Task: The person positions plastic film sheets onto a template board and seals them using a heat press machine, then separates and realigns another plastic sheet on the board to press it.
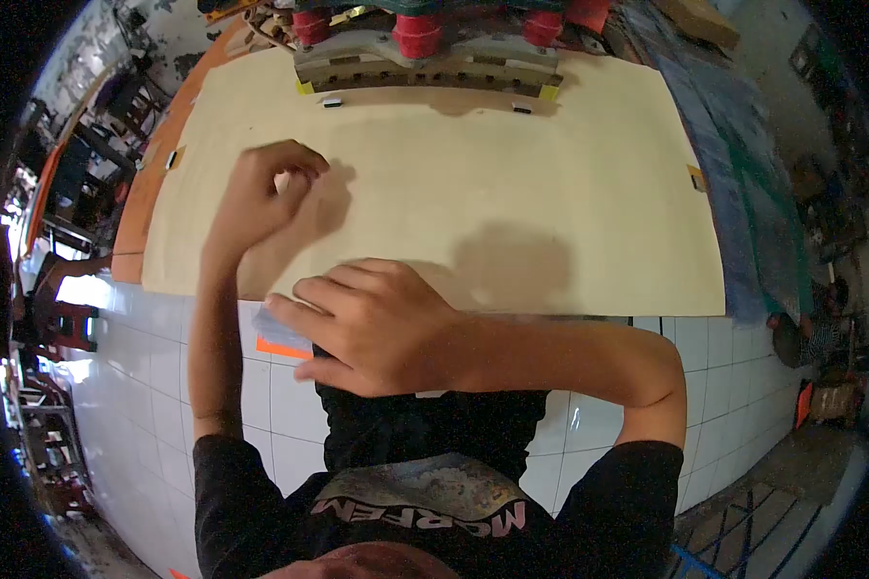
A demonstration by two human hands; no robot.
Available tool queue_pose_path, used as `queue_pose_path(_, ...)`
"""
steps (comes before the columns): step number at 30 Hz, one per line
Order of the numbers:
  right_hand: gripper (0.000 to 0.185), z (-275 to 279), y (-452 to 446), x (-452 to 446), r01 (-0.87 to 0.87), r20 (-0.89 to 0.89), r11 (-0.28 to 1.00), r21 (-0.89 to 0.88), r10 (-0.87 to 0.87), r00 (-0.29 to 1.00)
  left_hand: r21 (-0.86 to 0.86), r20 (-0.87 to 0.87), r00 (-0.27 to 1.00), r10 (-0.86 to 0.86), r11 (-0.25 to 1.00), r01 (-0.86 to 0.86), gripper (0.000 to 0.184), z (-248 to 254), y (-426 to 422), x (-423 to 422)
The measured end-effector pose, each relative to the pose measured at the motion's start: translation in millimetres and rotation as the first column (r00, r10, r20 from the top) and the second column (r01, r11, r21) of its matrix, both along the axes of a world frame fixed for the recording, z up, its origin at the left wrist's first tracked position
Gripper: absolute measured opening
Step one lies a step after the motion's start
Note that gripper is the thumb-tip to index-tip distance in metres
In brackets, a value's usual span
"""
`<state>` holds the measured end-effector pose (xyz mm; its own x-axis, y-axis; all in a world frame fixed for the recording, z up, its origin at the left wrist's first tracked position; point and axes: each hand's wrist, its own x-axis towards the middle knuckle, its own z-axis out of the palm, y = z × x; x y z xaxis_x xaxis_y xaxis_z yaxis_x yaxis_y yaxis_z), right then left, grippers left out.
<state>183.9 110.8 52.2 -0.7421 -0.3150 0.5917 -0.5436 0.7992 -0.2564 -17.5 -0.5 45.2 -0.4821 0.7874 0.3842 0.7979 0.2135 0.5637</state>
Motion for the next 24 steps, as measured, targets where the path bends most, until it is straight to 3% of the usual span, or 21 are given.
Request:
queue_pose_path(1,0.049,0.8,4.6,-3.2,-0.103,0.07,0.995,-0.018,0.104,0.992,-0.002,0.0,1.0,0.005,1.0,-0.005,0.018,4.1,0.7,-14.8)
queue_pose_path(3,0.059,1.2,18.9,-8.1,-0.216,0.136,0.975,-0.046,0.22,0.966,-0.273,-0.07,0.995,0.072,0.958,-0.088,0.019,11.9,1.0,-46.2)
queue_pose_path(5,0.069,-0.5,48.8,-4.1,-0.268,0.319,0.951,0.157,0.208,0.925,-0.287,-0.107,0.994,0.034,0.956,-0.064,0.023,6.6,6.7,-80.7)
queue_pose_path(6,0.069,-1.2,58.1,0.9,-0.278,0.322,0.947,0.159,0.216,0.922,-0.303,-0.14,0.99,-0.018,0.953,-0.026,0.027,2.0,10.5,-94.9)
queue_pose_path(8,0.08,-3.0,71.2,11.1,-0.201,0.474,0.934,0.295,0.039,0.879,-0.325,-0.123,0.991,-0.046,0.946,0.004,0.029,-3.4,24.0,-113.7)
queue_pose_path(11,0.083,-7.9,76.6,18.2,-0.186,0.528,0.929,0.319,-0.011,0.849,-0.35,-0.051,0.998,-0.039,0.936,0.019,0.034,-9.5,35.9,-116.2)
queue_pose_path(13,0.081,-9.8,74.2,17.6,-0.187,0.534,0.932,0.31,-0.008,0.845,-0.237,0.153,0.988,-0.009,0.97,0.045,0.037,-24.7,41.3,-124.0)
queue_pose_path(16,0.078,-14.1,69.5,9.9,-0.176,0.532,0.949,0.263,0.01,0.847,-0.118,0.25,0.968,-0.011,0.992,0.042,0.037,-27.7,35.2,-120.0)
queue_pose_path(20,0.076,-19.1,61.7,-1.9,-0.155,0.5,0.963,0.219,0.026,0.866,-0.093,0.273,0.962,0.003,0.995,0.024,0.034,-28.4,29.2,-111.6)
queue_pose_path(24,0.076,-19.8,51.8,-0.7,-0.128,0.49,0.975,0.183,0.022,0.871,-0.139,0.18,0.982,-0.055,0.987,0.081,0.034,-30.2,30.4,-115.2)
